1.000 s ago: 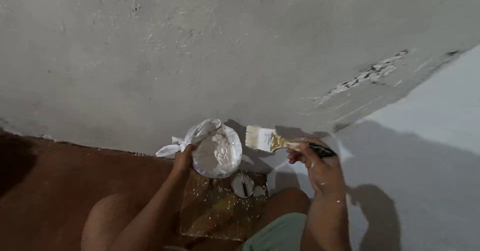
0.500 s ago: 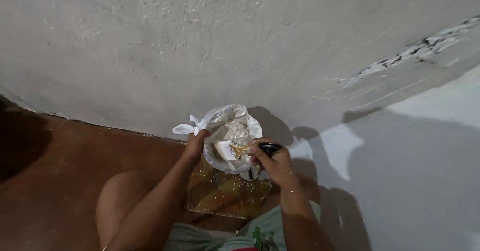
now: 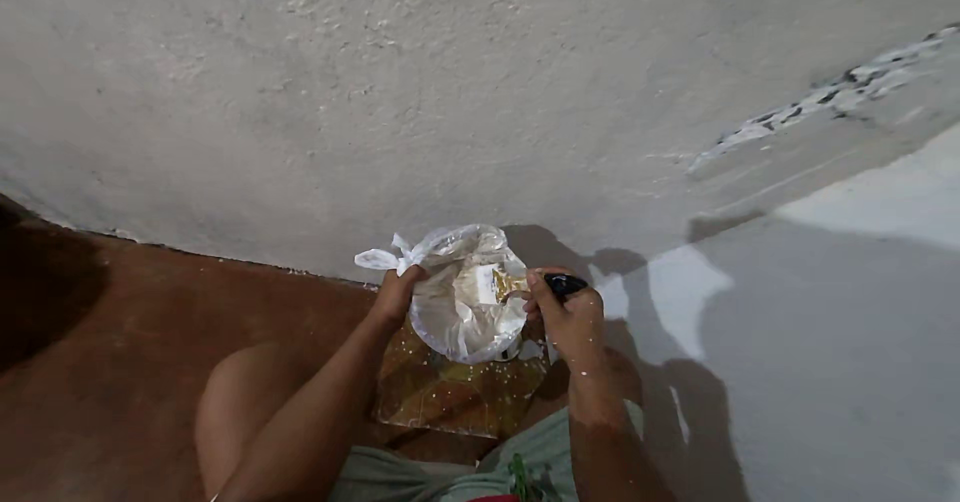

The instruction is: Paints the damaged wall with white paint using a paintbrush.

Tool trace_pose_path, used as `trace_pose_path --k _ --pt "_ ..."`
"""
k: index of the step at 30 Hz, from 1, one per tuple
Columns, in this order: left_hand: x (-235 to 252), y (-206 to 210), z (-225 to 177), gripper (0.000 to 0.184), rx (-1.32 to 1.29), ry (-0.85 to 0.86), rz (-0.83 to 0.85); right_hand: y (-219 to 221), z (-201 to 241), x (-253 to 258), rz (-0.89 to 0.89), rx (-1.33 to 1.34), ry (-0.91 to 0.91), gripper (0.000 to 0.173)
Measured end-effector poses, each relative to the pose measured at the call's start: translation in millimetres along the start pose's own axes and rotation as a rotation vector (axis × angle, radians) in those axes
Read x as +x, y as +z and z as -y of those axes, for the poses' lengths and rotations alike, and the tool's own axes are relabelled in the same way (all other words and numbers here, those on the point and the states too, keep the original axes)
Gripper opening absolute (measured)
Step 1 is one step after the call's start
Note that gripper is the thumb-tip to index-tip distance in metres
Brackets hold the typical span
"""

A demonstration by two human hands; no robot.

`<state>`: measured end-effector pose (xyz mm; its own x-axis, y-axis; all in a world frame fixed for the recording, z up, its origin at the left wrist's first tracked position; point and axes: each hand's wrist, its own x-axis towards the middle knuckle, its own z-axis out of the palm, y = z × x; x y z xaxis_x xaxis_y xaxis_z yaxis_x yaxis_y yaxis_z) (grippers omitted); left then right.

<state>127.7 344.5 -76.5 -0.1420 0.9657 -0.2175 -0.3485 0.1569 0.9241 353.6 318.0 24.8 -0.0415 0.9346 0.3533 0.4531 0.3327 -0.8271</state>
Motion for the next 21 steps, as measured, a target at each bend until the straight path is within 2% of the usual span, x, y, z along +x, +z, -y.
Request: trace_pose_path --k 5,10,14,18,21 --pt "0 2 -3 0.015 0.026 -0.039 0.009 -13 5 5 -0.043 -0.028 -0.005 0.019" --pt "-6 8 -8 0.014 -0.013 -0.046 -0.048 -20 2 7 0.020 0.005 0.124 0.020" --pt "-4 12 -7 0.017 -0.030 -0.023 -0.092 -59 5 30 -0.141 0.190 0.146 0.019" --pt "-1 11 -5 0.021 -0.059 0.016 -0.133 -123 34 66 -0.351 0.401 -0.124 0.015" --pt "2 11 -1 0.022 -0.079 0.042 -0.167 -171 71 95 -0.488 0.420 -0.390 0.020"
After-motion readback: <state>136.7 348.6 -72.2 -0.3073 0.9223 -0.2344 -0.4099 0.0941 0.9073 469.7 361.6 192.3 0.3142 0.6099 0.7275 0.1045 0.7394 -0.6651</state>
